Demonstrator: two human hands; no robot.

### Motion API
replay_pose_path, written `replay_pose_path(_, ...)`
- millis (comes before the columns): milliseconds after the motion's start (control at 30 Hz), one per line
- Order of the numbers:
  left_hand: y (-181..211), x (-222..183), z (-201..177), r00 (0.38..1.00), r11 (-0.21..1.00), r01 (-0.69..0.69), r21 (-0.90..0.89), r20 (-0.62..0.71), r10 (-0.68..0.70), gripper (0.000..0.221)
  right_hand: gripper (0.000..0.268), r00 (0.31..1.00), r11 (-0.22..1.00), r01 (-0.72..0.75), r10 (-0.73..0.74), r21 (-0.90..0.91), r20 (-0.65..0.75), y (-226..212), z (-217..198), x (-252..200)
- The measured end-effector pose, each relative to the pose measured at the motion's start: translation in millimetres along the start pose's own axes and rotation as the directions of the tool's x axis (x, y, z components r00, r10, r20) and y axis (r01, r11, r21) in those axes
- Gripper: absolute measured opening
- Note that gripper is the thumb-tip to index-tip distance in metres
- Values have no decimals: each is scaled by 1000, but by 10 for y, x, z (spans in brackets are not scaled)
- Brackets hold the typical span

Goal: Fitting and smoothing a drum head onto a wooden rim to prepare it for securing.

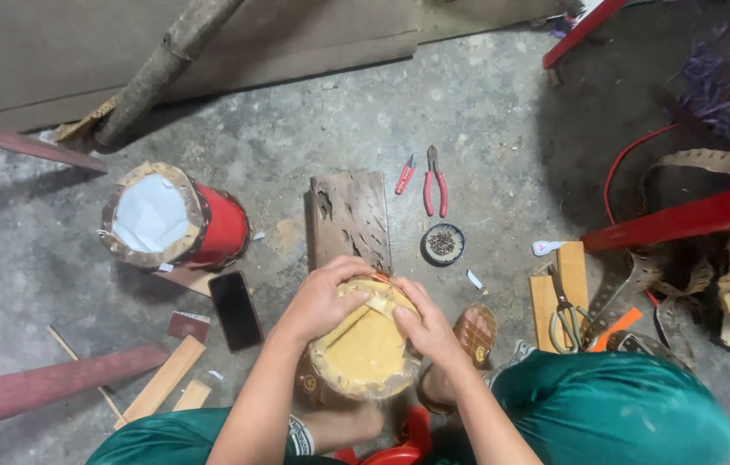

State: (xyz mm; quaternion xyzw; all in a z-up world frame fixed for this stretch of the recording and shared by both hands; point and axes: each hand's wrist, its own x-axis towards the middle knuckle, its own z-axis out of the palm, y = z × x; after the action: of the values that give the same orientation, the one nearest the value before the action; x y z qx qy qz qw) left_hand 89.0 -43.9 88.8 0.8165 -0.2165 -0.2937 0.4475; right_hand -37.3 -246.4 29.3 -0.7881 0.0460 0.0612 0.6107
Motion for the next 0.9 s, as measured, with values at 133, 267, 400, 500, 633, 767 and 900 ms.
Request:
replay_pose_path(133, 32, -3, -53, 998, 998, 24, 51, 56, -27, 49, 63, 985, 985, -171, 172, -23, 26, -240, -13, -53)
replay_pose_path(267, -70, 75, -23, 986, 989, 85, 124, 129, -101, 44, 52, 993, 990, -114, 111, -80, -37, -16, 36, -29)
replay_pose_path(400, -36, 62, 0, 983, 979, 120, 167, 121, -141, 40, 47, 990, 995, -62, 51, -80, -130, 150, 141, -50)
replay_pose_path(500, -22, -8, 3, 987, 968, 103, 231, 99, -129, 42, 52, 982, 990, -120, 107, -79, -154, 74, 97, -96)
replay_pose_path(633, 104, -316, 16, 965, 924, 251, 288, -154, -214, 61, 58, 959, 966, -197, 225, 170, -170, -527, -25, -320)
replay_pose_path(767, 506, -872, 76, 809, 898, 412, -157, -391, -440, 58, 75, 907, 882, -272, 369, 384, -204, -475, -51, -686)
replay_pose_path(900, 440, -1084, 526, 647, 761, 491, -424, -407, -644, 77, 87, 920, 896, -354, 385, 269, -72, -304, 92, -653)
